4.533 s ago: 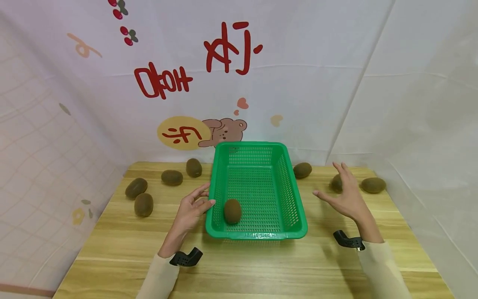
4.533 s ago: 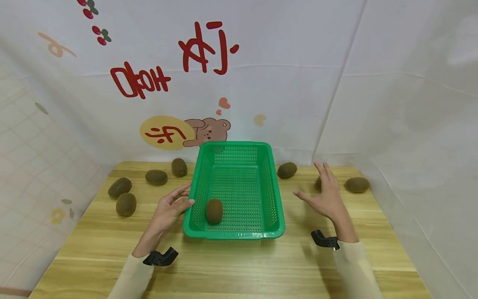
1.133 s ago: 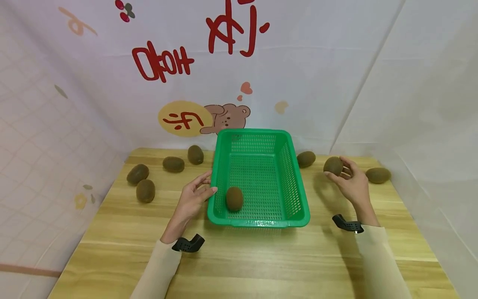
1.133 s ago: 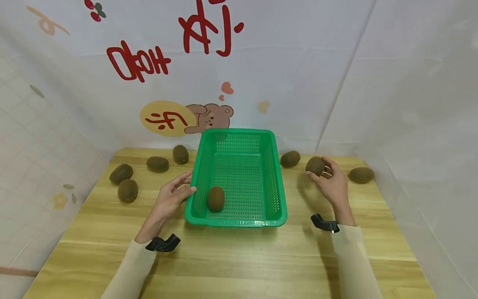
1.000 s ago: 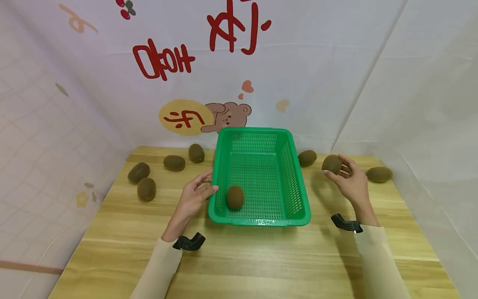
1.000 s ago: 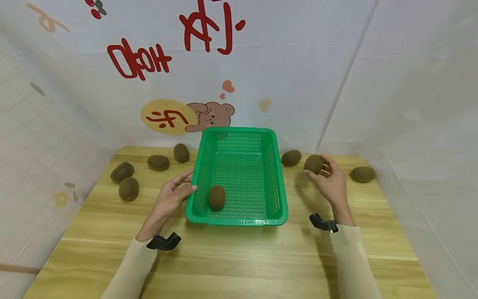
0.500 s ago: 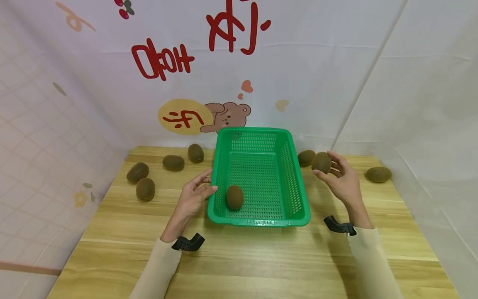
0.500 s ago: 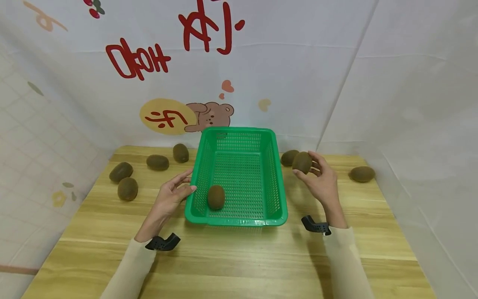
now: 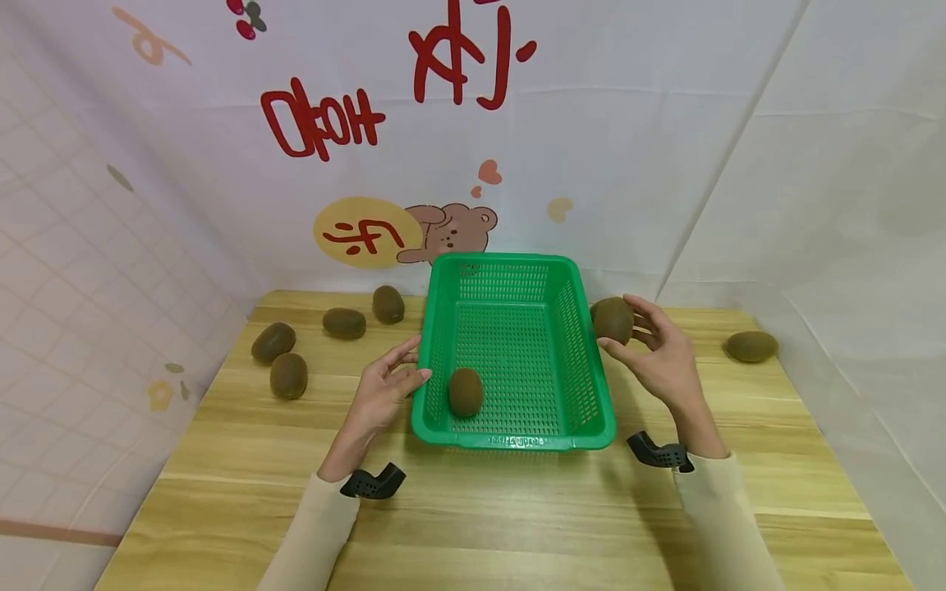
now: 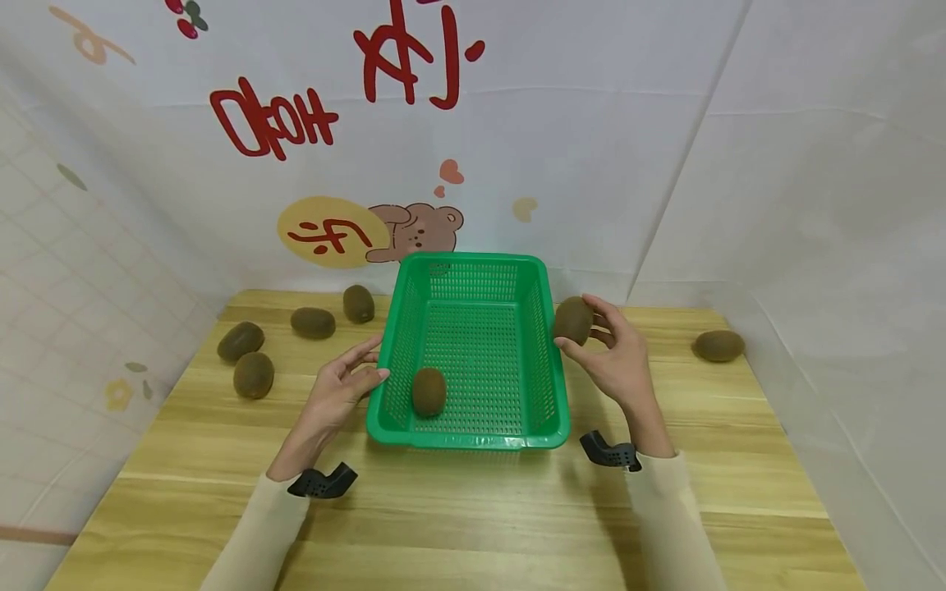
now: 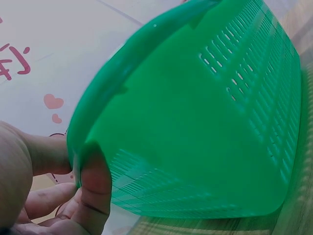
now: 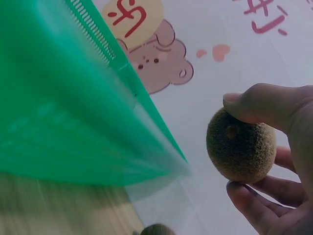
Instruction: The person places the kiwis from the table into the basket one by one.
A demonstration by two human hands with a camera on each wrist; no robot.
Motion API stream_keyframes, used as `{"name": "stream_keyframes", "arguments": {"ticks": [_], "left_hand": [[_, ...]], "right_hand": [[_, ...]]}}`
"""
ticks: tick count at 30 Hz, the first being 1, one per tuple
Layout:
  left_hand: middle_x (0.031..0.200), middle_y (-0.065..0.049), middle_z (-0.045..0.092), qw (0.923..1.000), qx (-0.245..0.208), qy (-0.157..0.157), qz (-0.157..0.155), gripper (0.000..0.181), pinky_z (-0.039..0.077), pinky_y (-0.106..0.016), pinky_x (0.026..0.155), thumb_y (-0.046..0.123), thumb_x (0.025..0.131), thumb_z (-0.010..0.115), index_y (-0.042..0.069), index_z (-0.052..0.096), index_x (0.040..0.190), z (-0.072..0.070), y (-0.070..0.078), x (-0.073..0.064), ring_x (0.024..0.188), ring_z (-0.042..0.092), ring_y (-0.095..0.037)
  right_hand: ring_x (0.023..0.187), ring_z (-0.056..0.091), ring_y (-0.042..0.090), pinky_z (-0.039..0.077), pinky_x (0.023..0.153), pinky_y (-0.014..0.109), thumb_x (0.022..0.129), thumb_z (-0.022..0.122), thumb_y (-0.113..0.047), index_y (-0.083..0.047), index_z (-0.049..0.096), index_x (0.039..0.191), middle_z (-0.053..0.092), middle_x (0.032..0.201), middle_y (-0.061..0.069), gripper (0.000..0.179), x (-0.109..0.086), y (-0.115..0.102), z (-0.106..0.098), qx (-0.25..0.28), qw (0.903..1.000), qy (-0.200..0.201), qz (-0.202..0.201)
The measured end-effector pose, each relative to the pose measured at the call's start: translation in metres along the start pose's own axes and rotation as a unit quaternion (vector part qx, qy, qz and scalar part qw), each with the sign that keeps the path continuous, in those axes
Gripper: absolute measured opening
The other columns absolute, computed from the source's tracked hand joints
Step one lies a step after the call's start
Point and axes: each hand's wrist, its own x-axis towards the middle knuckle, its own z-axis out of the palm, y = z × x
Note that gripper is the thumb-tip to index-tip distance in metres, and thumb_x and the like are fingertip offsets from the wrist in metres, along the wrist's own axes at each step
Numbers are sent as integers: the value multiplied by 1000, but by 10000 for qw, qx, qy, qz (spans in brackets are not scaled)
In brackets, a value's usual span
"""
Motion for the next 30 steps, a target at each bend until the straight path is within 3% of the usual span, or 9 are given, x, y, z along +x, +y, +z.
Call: {"name": "stream_keyframes", "arguments": {"ticks": [14,21,30], "left_hand": [[130,-17,49,10000,22,54,-24,60,50,-17,75,0,98,64,10,46,155,1,1,-1,84,58,-3],[128,-15,50,10000,-77,27,-20,61,51,-17,75,0,98,65,11,46,155,2,0,0,84,60,-3],[127,-13,49,9999,-104,-26,-30,61,50,-17,76,-1,98,64,10,45,155,1,0,-1,85,61,-2]], "right_hand": [[118,60,4,51,96,13,82,86,-3,-12,56,147,59,142,12,73,-2,-16,19,175,9955,-513,-772],[118,61,1,52,98,15,82,86,-4,-15,55,148,59,141,9,73,-5,-21,25,121,9930,-714,-929],[122,61,16,50,99,14,81,87,-7,-14,55,148,59,143,8,74,-9,-26,32,-75,9914,-818,-1018]]}}
